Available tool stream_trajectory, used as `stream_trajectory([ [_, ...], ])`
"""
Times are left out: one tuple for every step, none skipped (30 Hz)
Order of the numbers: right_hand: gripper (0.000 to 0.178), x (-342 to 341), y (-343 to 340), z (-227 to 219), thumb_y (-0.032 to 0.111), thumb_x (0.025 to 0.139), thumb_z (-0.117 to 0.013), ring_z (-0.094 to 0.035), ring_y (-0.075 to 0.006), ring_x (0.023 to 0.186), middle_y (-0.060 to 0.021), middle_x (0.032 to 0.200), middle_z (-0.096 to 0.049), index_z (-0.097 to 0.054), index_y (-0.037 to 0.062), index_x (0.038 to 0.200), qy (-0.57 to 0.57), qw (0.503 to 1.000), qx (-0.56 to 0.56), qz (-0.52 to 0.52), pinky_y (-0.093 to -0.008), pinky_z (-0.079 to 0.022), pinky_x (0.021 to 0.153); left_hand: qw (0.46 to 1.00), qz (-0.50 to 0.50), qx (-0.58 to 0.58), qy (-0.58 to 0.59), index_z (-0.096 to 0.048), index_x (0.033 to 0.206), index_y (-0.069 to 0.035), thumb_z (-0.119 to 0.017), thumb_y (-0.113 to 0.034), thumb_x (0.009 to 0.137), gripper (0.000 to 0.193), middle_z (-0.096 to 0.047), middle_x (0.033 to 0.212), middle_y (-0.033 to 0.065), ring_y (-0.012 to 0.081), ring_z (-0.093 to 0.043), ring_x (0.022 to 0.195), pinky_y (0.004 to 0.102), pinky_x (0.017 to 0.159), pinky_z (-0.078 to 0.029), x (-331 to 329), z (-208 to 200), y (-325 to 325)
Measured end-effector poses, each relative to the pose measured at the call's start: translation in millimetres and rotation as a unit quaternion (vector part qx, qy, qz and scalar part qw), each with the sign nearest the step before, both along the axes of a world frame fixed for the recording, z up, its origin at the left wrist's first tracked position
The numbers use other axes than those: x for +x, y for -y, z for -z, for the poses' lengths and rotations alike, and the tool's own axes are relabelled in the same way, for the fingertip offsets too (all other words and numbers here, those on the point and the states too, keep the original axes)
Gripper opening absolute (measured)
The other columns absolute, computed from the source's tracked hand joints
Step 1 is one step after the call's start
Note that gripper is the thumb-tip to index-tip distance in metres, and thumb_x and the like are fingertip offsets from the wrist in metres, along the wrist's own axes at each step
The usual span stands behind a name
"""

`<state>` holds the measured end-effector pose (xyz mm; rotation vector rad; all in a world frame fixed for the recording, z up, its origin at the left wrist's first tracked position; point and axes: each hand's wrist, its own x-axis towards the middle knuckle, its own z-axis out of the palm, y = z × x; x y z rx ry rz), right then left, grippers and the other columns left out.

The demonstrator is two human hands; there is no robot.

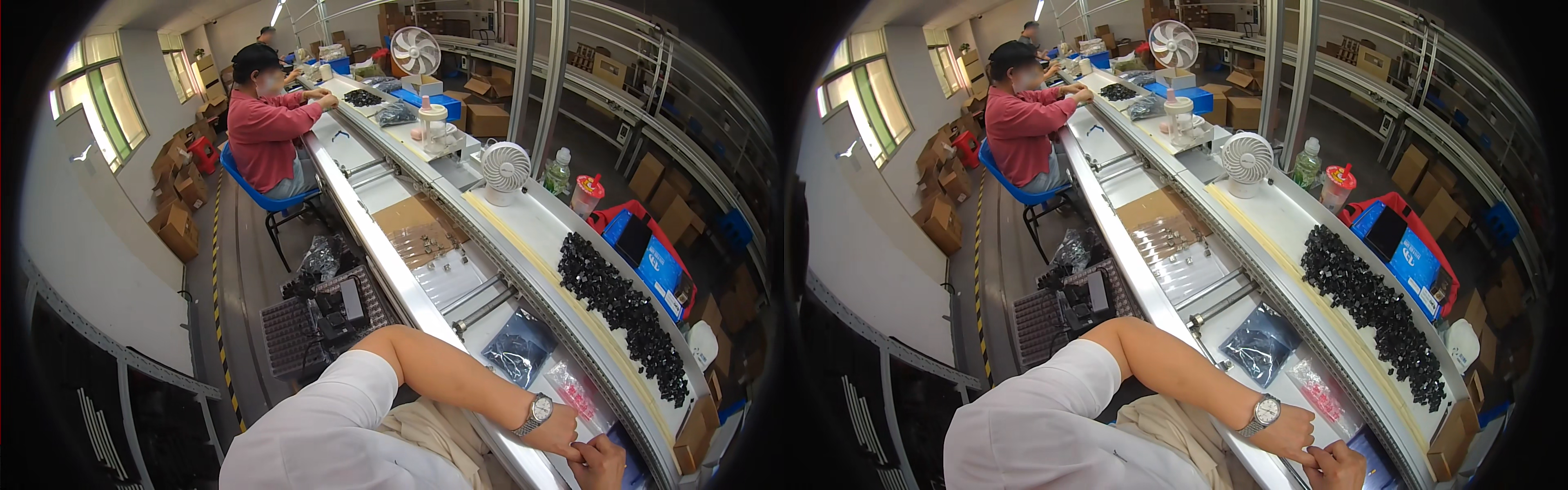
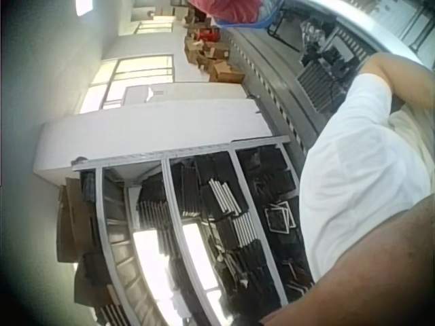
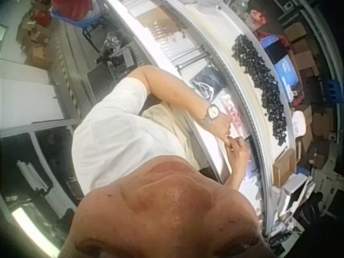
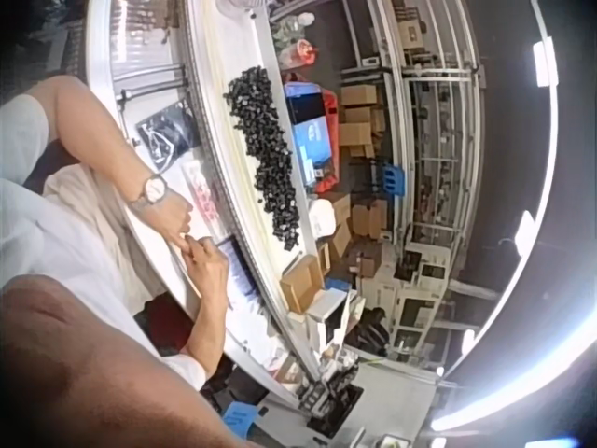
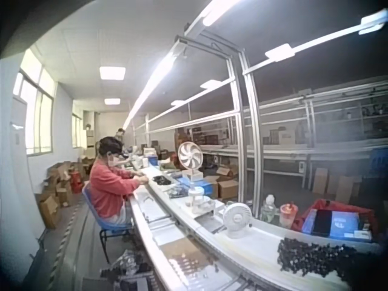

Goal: The person receives a circuit board, inserts small components onto it by hand, and presses the button on a power bank to activate its screen. The person then installs more components onto the circuit board and slides it down the conveyor line.

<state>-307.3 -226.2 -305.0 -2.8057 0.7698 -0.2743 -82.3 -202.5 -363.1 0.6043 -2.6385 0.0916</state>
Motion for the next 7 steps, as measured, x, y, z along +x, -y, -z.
stream_trajectory([
  [0.016,2.6,-0.2,-2.7,0.013,0.078,-0.077,-0.062,-0.0256,0.064,-0.002,0.081,-0.063,-0.078,0.0145,0.094,-0.007,1.0,-0.003,0.004,-0.0384,-0.051,0.061,1.0,-0.007,0.001,-0.005,-0.056,0.106,-0.013,-0.057,-0.017,0.091,0.016,-0.065,0.072,0.0047,0.0284,-0.063,0.062,0.0402,0.063,-0.046,-0.4,1.7,0.2],
  [0.017,5.0,0.1,-5.1,0.013,0.078,-0.077,-0.062,-0.0256,0.064,-0.0022,0.082,-0.063,-0.078,0.0147,0.095,-0.015,1.0,-0.004,0.007,-0.0382,-0.051,0.062,1.0,-0.014,0.003,-0.011,-0.056,0.106,-0.013,-0.057,-0.017,0.091,0.016,-0.065,0.072,0.0047,0.0285,-0.063,0.062,0.0403,0.064,-0.046,-0.8,4.1,0.4],
  [0.018,6.6,0.6,-5.6,0.013,0.078,-0.077,-0.062,-0.0255,0.065,-0.0023,0.082,-0.063,-0.078,0.0149,0.096,-0.022,1.0,-0.003,0.012,-0.0381,-0.051,0.062,1.0,-0.02,0.008,-0.016,-0.056,0.106,-0.013,-0.057,-0.017,0.091,0.016,-0.065,0.072,0.0047,0.0285,-0.063,0.063,0.0404,0.064,-0.046,-0.9,7.4,0.2],
  [0.018,7.1,-0.5,-3.1,0.013,0.078,-0.077,-0.062,-0.0255,0.065,-0.0023,0.082,-0.063,-0.078,0.0149,0.096,-0.023,1.0,0.012,0.015,-0.0381,-0.051,0.062,0.999,-0.016,0.023,-0.016,-0.056,0.106,-0.013,-0.057,-0.017,0.091,0.016,-0.065,0.072,0.0047,0.0285,-0.063,0.063,0.0404,0.064,-0.046,0.9,8.3,-3.2],
  [0.016,3.9,1.6,0.2,0.014,0.076,-0.08,-0.059,-0.0237,0.06,-0.0021,0.077,-0.06,-0.079,0.0134,0.092,-0.021,1.0,0.008,0.001,-0.0359,-0.05,0.058,0.999,-0.015,0.034,-0.004,-0.056,0.106,-0.013,-0.057,-0.017,0.091,0.016,-0.065,0.072,0.0049,0.0289,-0.064,0.063,0.0405,0.064,-0.047,2.5,2.6,-5.4],
  [0.015,-0.5,5.8,4.7,0.016,0.074,-0.082,-0.057,-0.0218,0.056,-0.0019,0.073,-0.056,-0.08,0.0118,0.088,-0.018,1.0,0.005,-0.013,-0.0336,-0.049,0.053,0.999,-0.013,0.047,0.007,-0.056,0.106,-0.013,-0.057,-0.017,0.091,0.015,-0.066,0.072,0.0051,0.0293,-0.064,0.064,0.0406,0.064,-0.047,4.6,-3.4,-4.8],
  [0.015,-5.0,14.3,8.2,0.017,0.072,-0.085,-0.054,-0.0199,0.052,-0.0017,0.068,-0.053,-0.081,0.0103,0.084,-0.016,1.0,-0.003,-0.025,-0.0314,-0.047,0.049,0.998,-0.01,0.055,0.018,-0.056,0.106,-0.013,-0.057,-0.017,0.091,0.015,-0.066,0.073,0.0053,0.0296,-0.065,0.064,0.0406,0.065,-0.047,8.5,-13.9,1.4],
])
